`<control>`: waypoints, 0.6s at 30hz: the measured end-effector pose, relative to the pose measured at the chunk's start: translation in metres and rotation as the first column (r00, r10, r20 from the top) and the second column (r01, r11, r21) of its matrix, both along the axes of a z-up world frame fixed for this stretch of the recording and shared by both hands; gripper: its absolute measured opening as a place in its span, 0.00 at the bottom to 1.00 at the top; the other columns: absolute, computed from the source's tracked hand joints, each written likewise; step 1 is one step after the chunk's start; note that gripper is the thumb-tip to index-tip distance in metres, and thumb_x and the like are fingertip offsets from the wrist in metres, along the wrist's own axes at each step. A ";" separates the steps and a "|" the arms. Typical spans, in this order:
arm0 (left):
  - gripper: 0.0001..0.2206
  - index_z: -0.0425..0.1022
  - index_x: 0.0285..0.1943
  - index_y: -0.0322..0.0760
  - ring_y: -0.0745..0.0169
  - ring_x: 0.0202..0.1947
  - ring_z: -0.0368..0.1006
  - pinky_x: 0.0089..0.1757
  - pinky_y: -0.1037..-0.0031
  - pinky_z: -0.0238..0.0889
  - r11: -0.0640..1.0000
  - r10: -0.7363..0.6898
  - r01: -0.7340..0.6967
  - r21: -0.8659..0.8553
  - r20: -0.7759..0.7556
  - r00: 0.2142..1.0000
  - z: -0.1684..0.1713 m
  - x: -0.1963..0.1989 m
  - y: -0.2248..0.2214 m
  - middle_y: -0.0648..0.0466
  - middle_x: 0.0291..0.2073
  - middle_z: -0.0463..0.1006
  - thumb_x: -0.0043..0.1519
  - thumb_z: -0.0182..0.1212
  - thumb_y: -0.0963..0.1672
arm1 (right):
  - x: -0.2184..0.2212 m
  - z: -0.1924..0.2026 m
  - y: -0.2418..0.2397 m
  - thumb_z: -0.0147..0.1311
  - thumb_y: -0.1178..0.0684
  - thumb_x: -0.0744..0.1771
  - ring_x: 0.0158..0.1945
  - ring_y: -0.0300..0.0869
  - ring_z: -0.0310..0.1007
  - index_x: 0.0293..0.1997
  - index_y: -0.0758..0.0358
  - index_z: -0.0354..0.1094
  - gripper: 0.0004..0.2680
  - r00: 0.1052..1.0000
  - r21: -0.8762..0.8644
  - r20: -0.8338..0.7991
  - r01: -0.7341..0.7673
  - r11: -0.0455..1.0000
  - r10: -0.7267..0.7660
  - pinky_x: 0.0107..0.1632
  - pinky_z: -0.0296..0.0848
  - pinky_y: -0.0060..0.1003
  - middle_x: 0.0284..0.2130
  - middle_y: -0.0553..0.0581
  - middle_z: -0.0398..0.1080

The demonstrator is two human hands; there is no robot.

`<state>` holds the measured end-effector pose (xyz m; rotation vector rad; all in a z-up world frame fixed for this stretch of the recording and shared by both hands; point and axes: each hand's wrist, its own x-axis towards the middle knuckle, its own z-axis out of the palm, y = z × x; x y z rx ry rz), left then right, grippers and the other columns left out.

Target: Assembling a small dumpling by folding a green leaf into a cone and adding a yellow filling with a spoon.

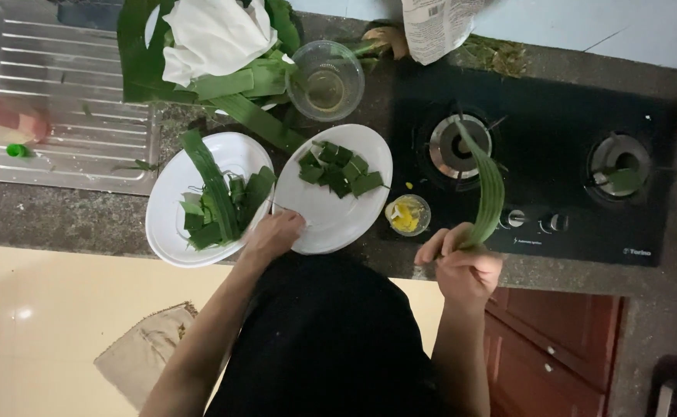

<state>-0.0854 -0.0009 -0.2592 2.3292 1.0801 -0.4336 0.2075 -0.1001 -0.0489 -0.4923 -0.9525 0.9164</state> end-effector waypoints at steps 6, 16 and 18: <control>0.08 0.71 0.41 0.42 0.54 0.42 0.71 0.40 0.68 0.64 0.982 0.045 -0.048 0.185 0.023 0.999 -0.011 0.002 -0.005 0.52 0.40 0.72 0.60 0.52 0.47 | -0.003 0.001 -0.002 0.48 0.74 0.57 0.25 0.55 0.64 0.27 0.82 0.66 0.03 0.999 -0.044 0.031 0.022 0.999 -0.020 0.28 0.65 0.44 0.21 0.66 0.56; 0.04 0.70 0.39 0.45 0.56 0.34 0.73 0.36 0.68 0.65 0.970 0.022 -0.052 0.236 0.127 0.992 -0.014 0.009 -0.003 0.54 0.33 0.73 0.59 0.53 0.46 | -0.009 0.008 0.000 0.49 0.70 0.59 0.26 0.54 0.66 0.26 0.81 0.66 0.02 0.988 -0.015 0.139 0.064 0.998 -0.062 0.30 0.65 0.42 0.24 0.72 0.61; 0.06 0.70 0.40 0.47 0.56 0.35 0.73 0.36 0.69 0.66 0.979 0.017 -0.037 0.199 0.104 0.994 -0.018 0.010 -0.002 0.55 0.33 0.73 0.58 0.54 0.47 | -0.012 0.014 0.002 0.49 0.70 0.59 0.23 0.52 0.66 0.23 0.82 0.66 0.02 0.969 -0.002 0.227 0.101 0.995 -0.098 0.29 0.66 0.41 0.22 0.73 0.63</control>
